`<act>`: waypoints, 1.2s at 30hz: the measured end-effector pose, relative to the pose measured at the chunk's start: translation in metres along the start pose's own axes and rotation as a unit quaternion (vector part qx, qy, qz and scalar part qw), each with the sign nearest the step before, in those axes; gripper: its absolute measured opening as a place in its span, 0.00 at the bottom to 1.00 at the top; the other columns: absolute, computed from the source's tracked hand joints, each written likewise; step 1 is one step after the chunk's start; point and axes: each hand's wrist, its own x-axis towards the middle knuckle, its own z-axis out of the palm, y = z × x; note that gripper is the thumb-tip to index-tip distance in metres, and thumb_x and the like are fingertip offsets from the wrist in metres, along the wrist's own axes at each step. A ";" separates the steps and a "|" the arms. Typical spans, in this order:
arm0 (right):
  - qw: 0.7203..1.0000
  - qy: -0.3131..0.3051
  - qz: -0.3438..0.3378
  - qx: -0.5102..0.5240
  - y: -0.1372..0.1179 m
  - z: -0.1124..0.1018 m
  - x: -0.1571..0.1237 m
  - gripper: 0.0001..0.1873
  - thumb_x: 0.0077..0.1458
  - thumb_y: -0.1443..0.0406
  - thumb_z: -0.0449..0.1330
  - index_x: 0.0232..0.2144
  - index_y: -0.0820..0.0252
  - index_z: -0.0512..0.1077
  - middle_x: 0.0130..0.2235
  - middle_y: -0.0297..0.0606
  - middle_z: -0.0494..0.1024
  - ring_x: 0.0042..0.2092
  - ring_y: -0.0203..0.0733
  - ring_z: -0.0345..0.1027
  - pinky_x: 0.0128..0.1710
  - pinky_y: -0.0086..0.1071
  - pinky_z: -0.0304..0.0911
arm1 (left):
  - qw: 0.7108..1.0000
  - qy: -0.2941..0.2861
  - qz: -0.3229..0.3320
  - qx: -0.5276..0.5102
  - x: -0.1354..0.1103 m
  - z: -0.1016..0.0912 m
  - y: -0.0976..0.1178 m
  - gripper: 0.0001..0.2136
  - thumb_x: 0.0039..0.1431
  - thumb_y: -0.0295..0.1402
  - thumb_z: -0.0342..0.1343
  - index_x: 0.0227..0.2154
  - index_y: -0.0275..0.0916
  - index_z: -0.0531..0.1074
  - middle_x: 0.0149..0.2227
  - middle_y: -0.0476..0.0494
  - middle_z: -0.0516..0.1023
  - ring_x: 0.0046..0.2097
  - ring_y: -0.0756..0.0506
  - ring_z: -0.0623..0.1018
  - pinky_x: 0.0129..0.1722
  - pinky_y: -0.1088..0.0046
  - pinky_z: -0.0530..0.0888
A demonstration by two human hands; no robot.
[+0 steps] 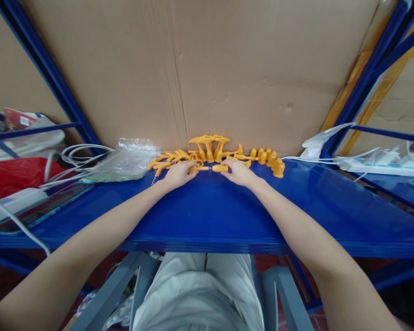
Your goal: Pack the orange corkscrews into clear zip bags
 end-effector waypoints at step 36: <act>0.902 -0.001 0.180 0.392 0.006 0.003 0.003 0.15 0.47 0.63 0.69 0.37 0.61 0.72 0.39 0.40 0.79 0.33 0.38 0.76 0.43 0.40 0.74 | 0.985 0.130 0.084 -0.079 0.007 0.017 -0.012 0.10 0.60 0.36 0.54 0.42 0.40 0.74 0.42 0.41 0.80 0.45 0.40 0.79 0.44 0.65 0.74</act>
